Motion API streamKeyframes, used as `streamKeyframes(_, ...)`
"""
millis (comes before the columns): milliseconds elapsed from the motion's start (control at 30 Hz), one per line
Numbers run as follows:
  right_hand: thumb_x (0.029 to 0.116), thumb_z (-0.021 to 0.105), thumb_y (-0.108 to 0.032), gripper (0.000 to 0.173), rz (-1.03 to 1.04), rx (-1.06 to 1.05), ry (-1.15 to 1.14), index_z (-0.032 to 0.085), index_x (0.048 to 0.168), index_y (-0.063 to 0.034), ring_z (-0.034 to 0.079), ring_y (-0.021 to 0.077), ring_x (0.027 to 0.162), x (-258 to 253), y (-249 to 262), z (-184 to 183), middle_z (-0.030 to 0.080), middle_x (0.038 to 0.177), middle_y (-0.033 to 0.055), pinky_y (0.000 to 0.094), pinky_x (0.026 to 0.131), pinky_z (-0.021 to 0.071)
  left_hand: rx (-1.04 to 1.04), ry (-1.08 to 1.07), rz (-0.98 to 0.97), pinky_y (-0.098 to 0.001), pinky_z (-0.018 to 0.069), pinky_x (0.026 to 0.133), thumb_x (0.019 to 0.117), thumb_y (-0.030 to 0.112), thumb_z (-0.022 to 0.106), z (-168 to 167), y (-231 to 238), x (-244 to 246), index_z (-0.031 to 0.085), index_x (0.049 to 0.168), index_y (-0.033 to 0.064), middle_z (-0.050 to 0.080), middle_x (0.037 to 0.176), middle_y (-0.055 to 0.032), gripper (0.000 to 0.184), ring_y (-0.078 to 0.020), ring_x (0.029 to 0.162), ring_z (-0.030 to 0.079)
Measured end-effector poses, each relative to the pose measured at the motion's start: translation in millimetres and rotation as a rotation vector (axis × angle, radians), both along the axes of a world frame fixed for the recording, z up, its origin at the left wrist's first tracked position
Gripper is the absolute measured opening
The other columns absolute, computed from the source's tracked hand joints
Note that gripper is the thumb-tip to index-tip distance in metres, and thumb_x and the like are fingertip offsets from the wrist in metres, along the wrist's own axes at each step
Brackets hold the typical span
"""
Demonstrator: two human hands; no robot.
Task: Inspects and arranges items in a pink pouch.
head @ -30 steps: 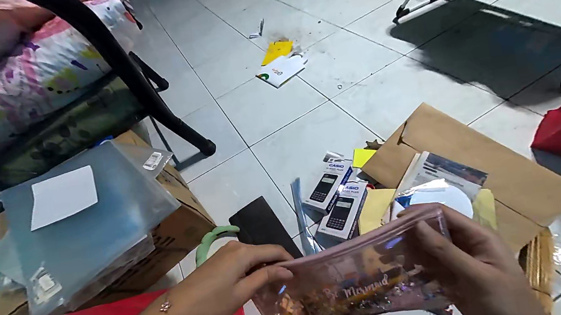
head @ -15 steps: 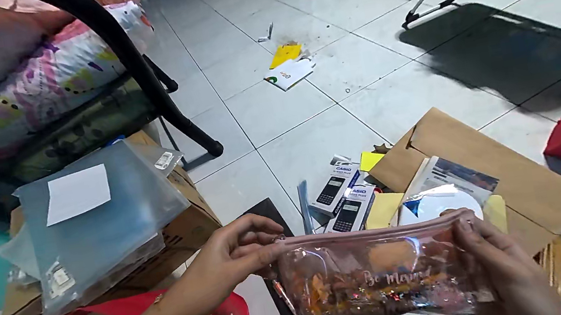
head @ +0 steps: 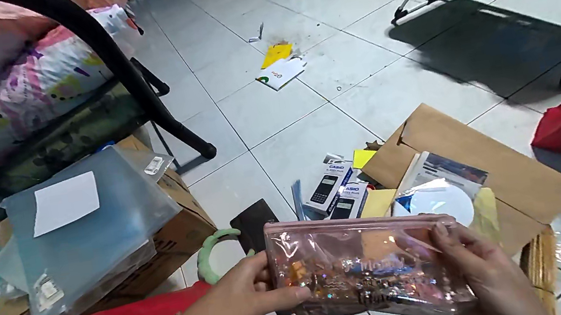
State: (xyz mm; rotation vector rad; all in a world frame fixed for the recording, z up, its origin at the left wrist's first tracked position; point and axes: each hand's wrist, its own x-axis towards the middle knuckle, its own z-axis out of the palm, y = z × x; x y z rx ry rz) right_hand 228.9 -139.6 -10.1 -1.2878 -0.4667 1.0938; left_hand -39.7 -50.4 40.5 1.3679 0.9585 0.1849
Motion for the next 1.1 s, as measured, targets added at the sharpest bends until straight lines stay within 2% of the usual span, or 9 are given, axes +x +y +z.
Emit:
streamKeyframes(167, 0.1055, 0.042, -0.002, 0.024, 0.068, -0.071, 0.024, 0.065, 0.103, -0.0015, 0.070, 0.0068, 0.064, 8, 0, -6, 0.074, 0.078, 0.0030, 0.0205, 0.058, 0.0591, -0.169, -0.025, 0.000, -0.0270, 0.0620, 0.086, 0.0942, 0.009, 0.067, 4, 2, -3, 0.061, 0.119, 0.0097, 0.073, 0.098, 0.0053, 0.025, -0.0071, 0.091, 0.073)
streamKeyframes(333, 0.1024, 0.049, -0.004, 0.018, 0.189, 0.008, -0.002, 0.065, 0.113, -0.0021, 0.071, 0.0050, 0.071, -6, -23, -39, 0.075, 0.087, -0.0015, 0.0241, 0.066, 0.0610, 0.180, 0.139, -0.167, -0.0174, 0.0562, 0.081, 0.0896, 0.013, 0.075, -4, -3, -26, 0.060, 0.122, 0.0032, 0.069, 0.099, 0.0076, 0.037, 0.0034, 0.089, 0.066)
streamKeyframes(467, 0.0949, 0.064, -0.001, 0.025, 0.404, 0.159, -0.162, 0.066, 0.119, 0.0035, 0.071, 0.0024, 0.087, -10, -58, -86, 0.076, 0.100, -0.0014, 0.0248, 0.081, 0.0607, 0.417, 0.219, -0.403, -0.0444, 0.0570, 0.090, 0.0914, 0.012, 0.073, -14, 8, -45, 0.058, 0.123, -0.0135, 0.070, 0.104, -0.0233, 0.043, -0.0247, 0.094, 0.071)
streamKeyframes(600, 0.0979, 0.066, -0.011, 0.029, 0.735, 0.183, -0.292, 0.067, 0.120, 0.0081, 0.071, 0.0098, 0.085, -4, -76, -106, 0.075, 0.098, 0.0125, 0.0291, 0.081, 0.0584, 0.348, 0.284, -0.528, -0.0531, 0.0556, 0.090, 0.0963, 0.018, 0.069, -19, 9, -42, 0.058, 0.125, -0.0100, 0.070, 0.105, -0.0242, 0.042, -0.0326, 0.096, 0.071)
streamKeyframes(700, 0.1016, 0.059, -0.018, 0.047, 0.762, 0.311, -0.473, 0.055, 0.139, 0.0103, 0.070, 0.0265, 0.112, -11, -64, -90, 0.067, 0.128, 0.0239, 0.0430, 0.100, 0.0555, 0.431, 0.315, -0.653, -0.0643, 0.0532, 0.087, 0.0960, 0.016, 0.068, -20, 0, -21, 0.062, 0.122, -0.0091, 0.071, 0.102, -0.0271, 0.037, -0.0427, 0.095, 0.071)
streamKeyframes(800, 0.1090, 0.044, -0.023, 0.055, 0.757, 0.501, -0.543, 0.037, 0.150, 0.0132, 0.056, 0.0290, 0.136, -27, -44, -65, 0.049, 0.151, 0.0278, 0.0416, 0.115, 0.0438, 0.513, 0.292, -0.773, -0.0638, 0.0540, 0.075, 0.0938, 0.011, 0.068, -24, -16, 1, 0.065, 0.113, -0.0076, 0.069, 0.095, -0.0261, 0.027, -0.0440, 0.086, 0.070)
streamKeyframes(900, 0.1061, 0.048, -0.005, 0.032, 0.721, 0.695, -0.616, 0.064, 0.129, 0.0091, 0.069, 0.0237, 0.115, -40, -32, -60, 0.070, 0.124, 0.0222, 0.0328, 0.104, 0.0517, 0.496, 0.285, -0.837, -0.0627, 0.0531, 0.075, 0.0923, 0.009, 0.067, -24, -20, 11, 0.065, 0.111, -0.0088, 0.069, 0.095, -0.0262, 0.026, -0.0438, 0.087, 0.069)
streamKeyframes(967, 0.1038, 0.056, -0.008, 0.023, 0.613, 0.703, -0.652, 0.071, 0.114, 0.0055, 0.073, 0.0142, 0.096, -43, -26, -63, 0.075, 0.103, 0.0162, 0.0229, 0.089, 0.0564, 0.488, 0.272, -0.823, -0.0603, 0.0534, 0.074, 0.0915, 0.010, 0.070, -22, -12, 12, 0.066, 0.111, -0.0076, 0.069, 0.092, -0.0244, 0.027, -0.0411, 0.084, 0.069)
streamKeyframes(1100, 0.1040, 0.058, -0.025, 0.032, 0.501, 0.634, -0.741, 0.072, 0.120, -0.0007, 0.070, 0.0031, 0.089, -27, -9, -55, 0.076, 0.100, 0.0078, 0.0177, 0.081, 0.0569, 0.501, 0.285, -0.665, -0.0437, 0.0590, 0.078, 0.0949, 0.023, 0.067, -11, 11, 18, 0.065, 0.114, 0.0011, 0.070, 0.094, -0.0128, 0.029, -0.0223, 0.087, 0.071)
